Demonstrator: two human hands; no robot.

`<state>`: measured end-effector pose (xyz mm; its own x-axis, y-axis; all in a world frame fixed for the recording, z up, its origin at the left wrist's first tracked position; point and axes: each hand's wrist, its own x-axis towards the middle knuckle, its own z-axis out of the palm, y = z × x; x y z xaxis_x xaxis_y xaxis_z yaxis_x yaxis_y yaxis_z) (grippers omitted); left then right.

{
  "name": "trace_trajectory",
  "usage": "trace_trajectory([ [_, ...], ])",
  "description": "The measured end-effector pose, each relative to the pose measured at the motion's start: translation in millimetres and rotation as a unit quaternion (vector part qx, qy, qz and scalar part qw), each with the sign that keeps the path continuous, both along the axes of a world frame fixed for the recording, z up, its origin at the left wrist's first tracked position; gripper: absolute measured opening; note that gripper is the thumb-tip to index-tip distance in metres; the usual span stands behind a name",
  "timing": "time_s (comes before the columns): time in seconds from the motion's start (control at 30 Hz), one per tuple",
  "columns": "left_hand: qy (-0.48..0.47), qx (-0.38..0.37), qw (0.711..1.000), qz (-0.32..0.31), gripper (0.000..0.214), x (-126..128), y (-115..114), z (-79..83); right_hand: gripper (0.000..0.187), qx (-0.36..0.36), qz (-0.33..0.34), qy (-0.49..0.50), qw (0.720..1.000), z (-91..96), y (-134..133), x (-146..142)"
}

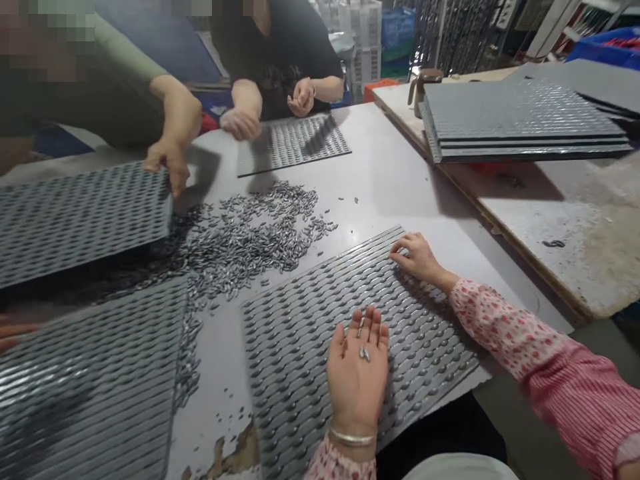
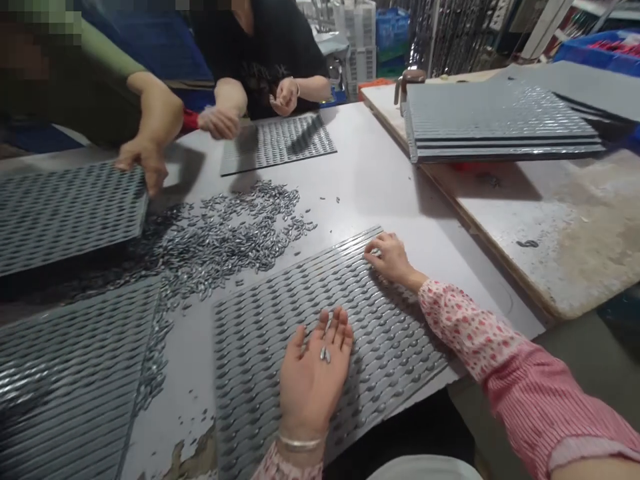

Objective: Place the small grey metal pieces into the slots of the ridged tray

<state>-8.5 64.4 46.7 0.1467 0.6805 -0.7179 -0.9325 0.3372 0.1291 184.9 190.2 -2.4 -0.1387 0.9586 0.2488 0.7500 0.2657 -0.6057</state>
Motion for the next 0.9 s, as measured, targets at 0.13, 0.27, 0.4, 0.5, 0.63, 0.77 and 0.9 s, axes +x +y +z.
trace_trajectory([
  [0.13,-0.011,0.013,1.000,-0.001,0.030,0.8,1.0,0.6,0.017,-0.092,0.388,0.113,0.910,36.6,-48.5,-37.4],
  [0.27,-0.019,0.000,1.000,-0.019,0.031,0.0,0.4,1.9,0.014,-0.048,0.407,0.023,0.912,44.6,-80.8,-63.8],
  [0.4,-0.017,0.006,1.000,-0.011,0.027,-0.2,-0.3,-0.1,0.014,-0.033,0.407,0.016,0.913,41.1,-82.3,-63.2],
  [0.5,0.008,-0.004,1.000,-0.011,0.024,1.6,0.2,-2.7,0.015,-0.033,0.405,0.034,0.913,46.2,-76.4,-54.2],
  [0.63,0.067,-0.039,0.996,-0.045,0.020,3.9,-0.5,-3.1,0.021,-0.077,0.320,0.066,0.942,46.9,-59.4,-34.3],
  [0.77,0.104,-0.045,0.990,-0.081,0.026,2.4,-3.6,-3.5,0.021,-0.183,0.148,0.214,0.948,26.9,-26.0,1.4],
  [0.9,0.101,-0.038,0.989,-0.101,0.023,0.7,-7.1,-7.1,0.028,-0.192,0.033,0.301,0.933,1.7,6.9,36.7],
])
